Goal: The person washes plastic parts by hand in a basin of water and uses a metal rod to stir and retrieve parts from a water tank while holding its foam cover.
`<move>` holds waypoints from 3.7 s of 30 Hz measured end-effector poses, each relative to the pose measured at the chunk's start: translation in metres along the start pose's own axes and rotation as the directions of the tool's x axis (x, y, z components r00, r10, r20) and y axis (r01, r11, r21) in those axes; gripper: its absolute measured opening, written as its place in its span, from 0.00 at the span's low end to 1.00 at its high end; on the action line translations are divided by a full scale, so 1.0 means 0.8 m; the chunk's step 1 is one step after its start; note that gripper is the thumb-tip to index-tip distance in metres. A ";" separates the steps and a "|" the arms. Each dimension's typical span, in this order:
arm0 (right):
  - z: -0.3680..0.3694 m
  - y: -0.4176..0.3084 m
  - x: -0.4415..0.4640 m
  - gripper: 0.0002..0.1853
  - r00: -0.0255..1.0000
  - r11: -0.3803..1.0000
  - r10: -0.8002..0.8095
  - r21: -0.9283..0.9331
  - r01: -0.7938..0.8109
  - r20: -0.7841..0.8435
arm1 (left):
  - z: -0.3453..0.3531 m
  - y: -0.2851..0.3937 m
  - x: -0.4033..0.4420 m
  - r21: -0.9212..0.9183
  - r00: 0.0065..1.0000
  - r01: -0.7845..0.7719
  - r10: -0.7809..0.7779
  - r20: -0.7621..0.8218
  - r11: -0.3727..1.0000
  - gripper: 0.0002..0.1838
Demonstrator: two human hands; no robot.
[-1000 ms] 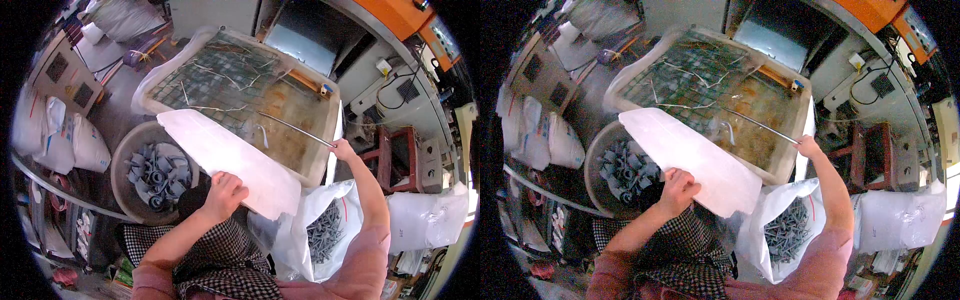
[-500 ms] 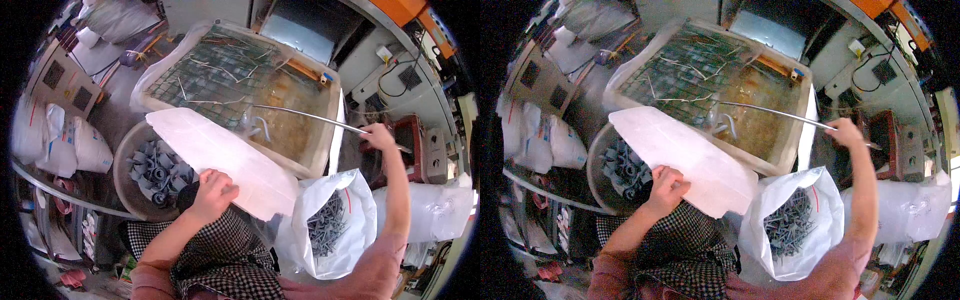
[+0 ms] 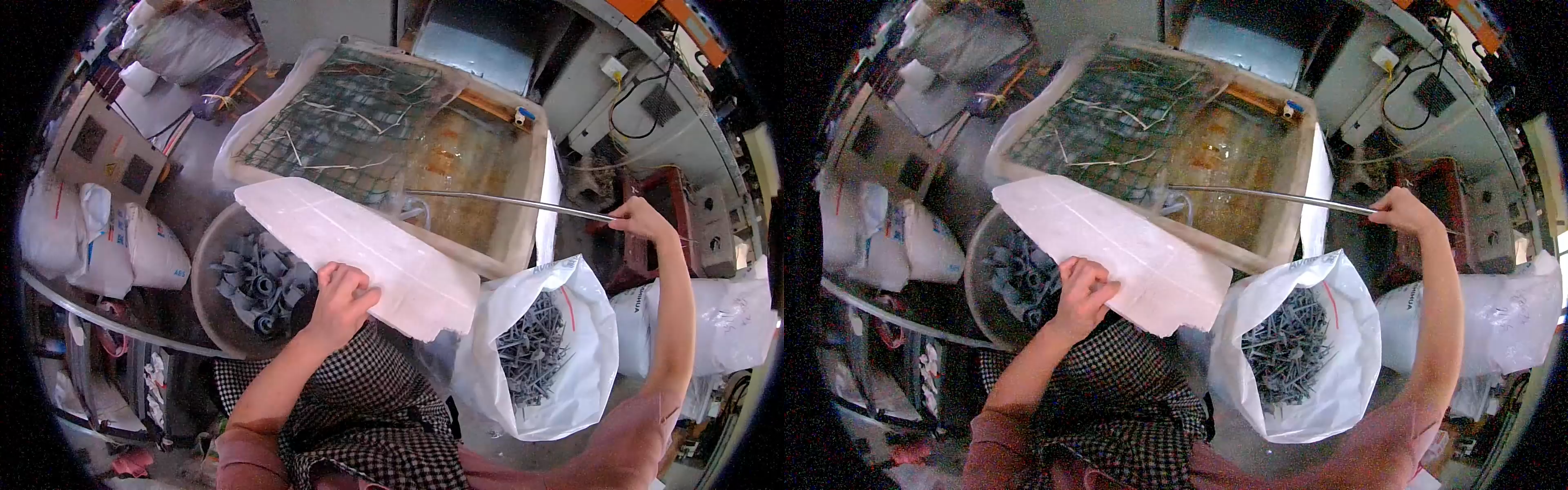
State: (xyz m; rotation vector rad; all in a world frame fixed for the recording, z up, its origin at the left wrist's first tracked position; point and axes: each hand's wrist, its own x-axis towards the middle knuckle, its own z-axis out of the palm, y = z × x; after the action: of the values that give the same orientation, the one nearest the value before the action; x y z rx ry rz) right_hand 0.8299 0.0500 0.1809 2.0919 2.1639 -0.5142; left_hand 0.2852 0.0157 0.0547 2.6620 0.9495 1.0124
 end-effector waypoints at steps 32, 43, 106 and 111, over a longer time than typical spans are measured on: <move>0.221 -0.037 0.151 0.14 0.993 0.976 0.093 0.190 -0.104 0.065 | 0.010 -0.015 -0.022 0.024 0.999 -0.005 0.004 0.047 1.000 0.12; 0.258 -0.059 0.190 0.18 0.994 0.969 0.059 0.236 -0.079 0.091 | 0.017 -0.017 -0.034 0.040 0.999 0.020 -0.022 0.048 0.999 0.13; 0.212 -0.054 0.147 0.17 0.965 0.978 0.112 0.148 -0.149 0.235 | 0.019 -0.006 -0.026 0.024 0.996 0.000 -0.002 0.084 1.000 0.12; 0.205 -0.070 0.161 0.17 0.981 0.993 0.114 0.004 -0.116 0.154 | 0.014 -0.011 -0.023 0.042 0.997 -0.012 0.008 0.078 0.999 0.13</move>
State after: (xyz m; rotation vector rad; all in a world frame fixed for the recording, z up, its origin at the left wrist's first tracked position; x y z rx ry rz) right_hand 0.7394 0.1236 -0.0008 2.0924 1.9485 -0.6552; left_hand 0.2770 0.0129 0.0331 2.7214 0.9537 0.8937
